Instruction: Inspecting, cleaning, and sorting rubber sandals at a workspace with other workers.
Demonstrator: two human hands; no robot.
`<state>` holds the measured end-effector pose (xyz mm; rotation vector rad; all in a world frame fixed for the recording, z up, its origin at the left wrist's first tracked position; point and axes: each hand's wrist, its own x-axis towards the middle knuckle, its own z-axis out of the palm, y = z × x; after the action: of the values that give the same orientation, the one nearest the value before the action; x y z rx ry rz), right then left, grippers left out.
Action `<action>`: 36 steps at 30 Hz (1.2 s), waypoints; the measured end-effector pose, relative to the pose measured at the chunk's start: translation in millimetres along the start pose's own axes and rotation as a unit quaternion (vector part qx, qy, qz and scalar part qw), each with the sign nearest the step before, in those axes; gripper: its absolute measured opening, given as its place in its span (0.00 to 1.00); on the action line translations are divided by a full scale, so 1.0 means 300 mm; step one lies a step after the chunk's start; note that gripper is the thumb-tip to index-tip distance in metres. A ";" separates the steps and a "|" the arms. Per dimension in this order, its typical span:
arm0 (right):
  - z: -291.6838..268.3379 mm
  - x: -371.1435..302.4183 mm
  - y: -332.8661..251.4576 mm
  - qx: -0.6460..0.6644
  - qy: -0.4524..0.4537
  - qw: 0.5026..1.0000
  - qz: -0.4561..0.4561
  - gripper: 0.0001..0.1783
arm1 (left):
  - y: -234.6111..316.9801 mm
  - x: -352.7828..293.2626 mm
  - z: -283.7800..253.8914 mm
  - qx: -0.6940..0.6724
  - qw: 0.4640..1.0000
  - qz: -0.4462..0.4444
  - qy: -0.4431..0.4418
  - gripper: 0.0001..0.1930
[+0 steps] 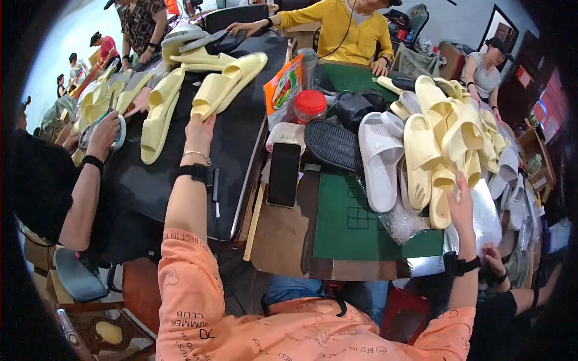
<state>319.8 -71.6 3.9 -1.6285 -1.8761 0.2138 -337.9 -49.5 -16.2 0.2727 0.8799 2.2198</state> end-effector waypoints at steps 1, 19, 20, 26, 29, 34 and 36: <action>0.018 -0.009 -0.039 0.029 -0.013 0.999 -0.011 0.34 | 0.030 -0.029 0.000 0.003 1.000 0.003 0.003 0.18; 0.205 -0.147 -0.443 0.643 -0.040 0.765 0.008 0.43 | -0.215 -0.952 0.273 0.075 0.848 -0.428 -0.304 0.12; 0.185 -0.160 -0.408 0.662 -0.019 0.749 -0.031 0.45 | -0.228 -0.961 0.290 0.067 0.846 -0.432 -0.306 0.12; 0.069 -0.269 -0.286 0.642 0.023 0.764 -0.058 0.48 | -0.323 -1.017 0.351 0.085 0.765 -0.496 -0.401 0.13; -0.016 -0.291 -0.260 0.563 0.202 0.801 0.018 0.43 | -0.373 -1.021 0.327 0.100 0.767 -0.498 -0.391 0.13; -0.194 -0.326 -0.168 0.666 0.223 0.712 -0.017 0.40 | -0.424 -0.862 0.315 0.260 0.798 -0.387 -0.383 0.17; -0.180 -0.361 -0.150 0.630 0.184 0.754 0.026 0.38 | -0.469 -0.782 0.342 0.319 0.770 -0.303 -0.462 0.18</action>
<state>315.6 -197.8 30.9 -0.6539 -0.8968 0.8821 -48.2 -88.4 -18.3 1.1105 0.9116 0.8950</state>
